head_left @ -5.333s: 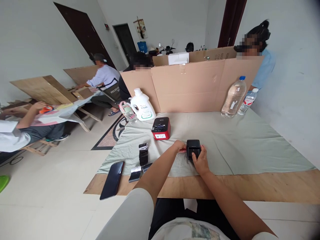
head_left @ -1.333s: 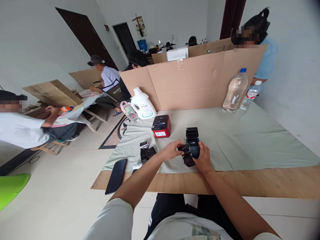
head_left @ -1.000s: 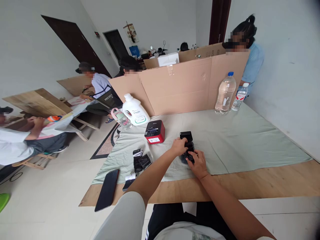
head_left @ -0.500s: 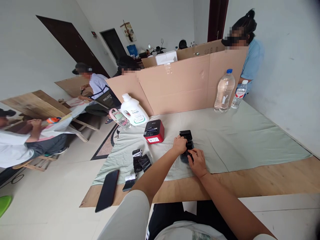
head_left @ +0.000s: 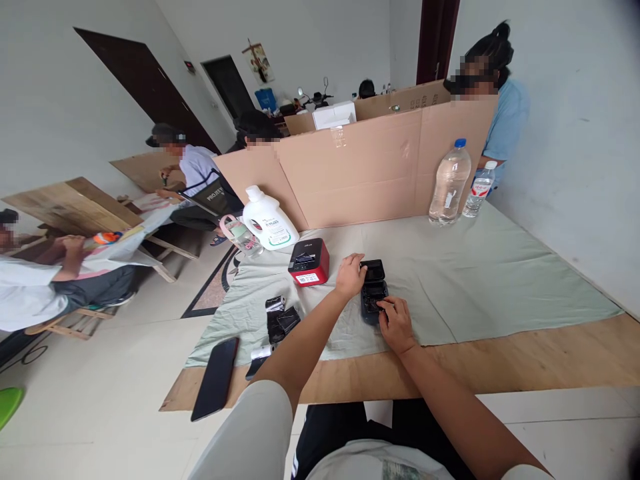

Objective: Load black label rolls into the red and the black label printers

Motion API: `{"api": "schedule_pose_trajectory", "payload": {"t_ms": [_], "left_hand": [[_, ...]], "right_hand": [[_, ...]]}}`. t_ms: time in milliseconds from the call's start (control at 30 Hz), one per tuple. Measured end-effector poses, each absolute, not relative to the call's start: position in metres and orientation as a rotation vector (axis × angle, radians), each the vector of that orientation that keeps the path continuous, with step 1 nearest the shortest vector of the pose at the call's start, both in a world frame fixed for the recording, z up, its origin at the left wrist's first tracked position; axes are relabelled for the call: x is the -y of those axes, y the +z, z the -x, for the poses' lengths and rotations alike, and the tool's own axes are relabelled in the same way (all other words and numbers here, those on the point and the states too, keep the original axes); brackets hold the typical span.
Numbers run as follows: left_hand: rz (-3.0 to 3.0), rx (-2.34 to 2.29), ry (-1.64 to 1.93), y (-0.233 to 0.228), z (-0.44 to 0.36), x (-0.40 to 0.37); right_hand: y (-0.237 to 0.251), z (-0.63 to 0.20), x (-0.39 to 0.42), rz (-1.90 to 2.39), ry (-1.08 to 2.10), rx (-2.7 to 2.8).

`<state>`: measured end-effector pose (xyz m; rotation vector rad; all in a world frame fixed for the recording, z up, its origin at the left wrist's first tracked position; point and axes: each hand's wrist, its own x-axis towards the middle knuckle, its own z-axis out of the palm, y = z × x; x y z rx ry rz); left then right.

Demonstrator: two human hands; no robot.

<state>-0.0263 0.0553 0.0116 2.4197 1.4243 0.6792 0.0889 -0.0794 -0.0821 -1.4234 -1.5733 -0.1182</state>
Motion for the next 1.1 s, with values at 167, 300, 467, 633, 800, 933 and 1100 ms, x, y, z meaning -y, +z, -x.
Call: {"api": "schedule_pose_trajectory", "payload": {"t_ms": [167,300,467,633,800,933,1100], "left_hand": [[-2.309,-1.200,0.647,-0.003,0.028,-0.058],[-2.315,-1.117,0.832,-0.019,0.036,-0.038],[-2.452,-0.957,0.939,-0.044,0.047,-0.004],[-2.524,-0.948,0.952,-0.065,0.048,0.016],[-2.586,-1.040,0.974,-0.077,0.044,0.023],[-2.606,-1.101,0.994,-0.081,0.041,0.024],[-2.590,-1.132,0.985,-0.080,0.040,0.025]], "right_hand": [[-0.081,-0.088,0.079,1.411,-0.125,1.571],[-0.081,-0.088,0.079,1.404,-0.120,1.574],[-0.082,-0.089,0.079,1.424,-0.115,1.585],[-0.085,-0.088,0.076,1.454,-0.136,1.590],[-0.095,-0.084,0.071,1.542,-0.151,1.675],[-0.098,-0.084,0.072,1.615,-0.167,1.689],[-0.093,-0.088,0.073,1.661,-0.168,1.724]]}}
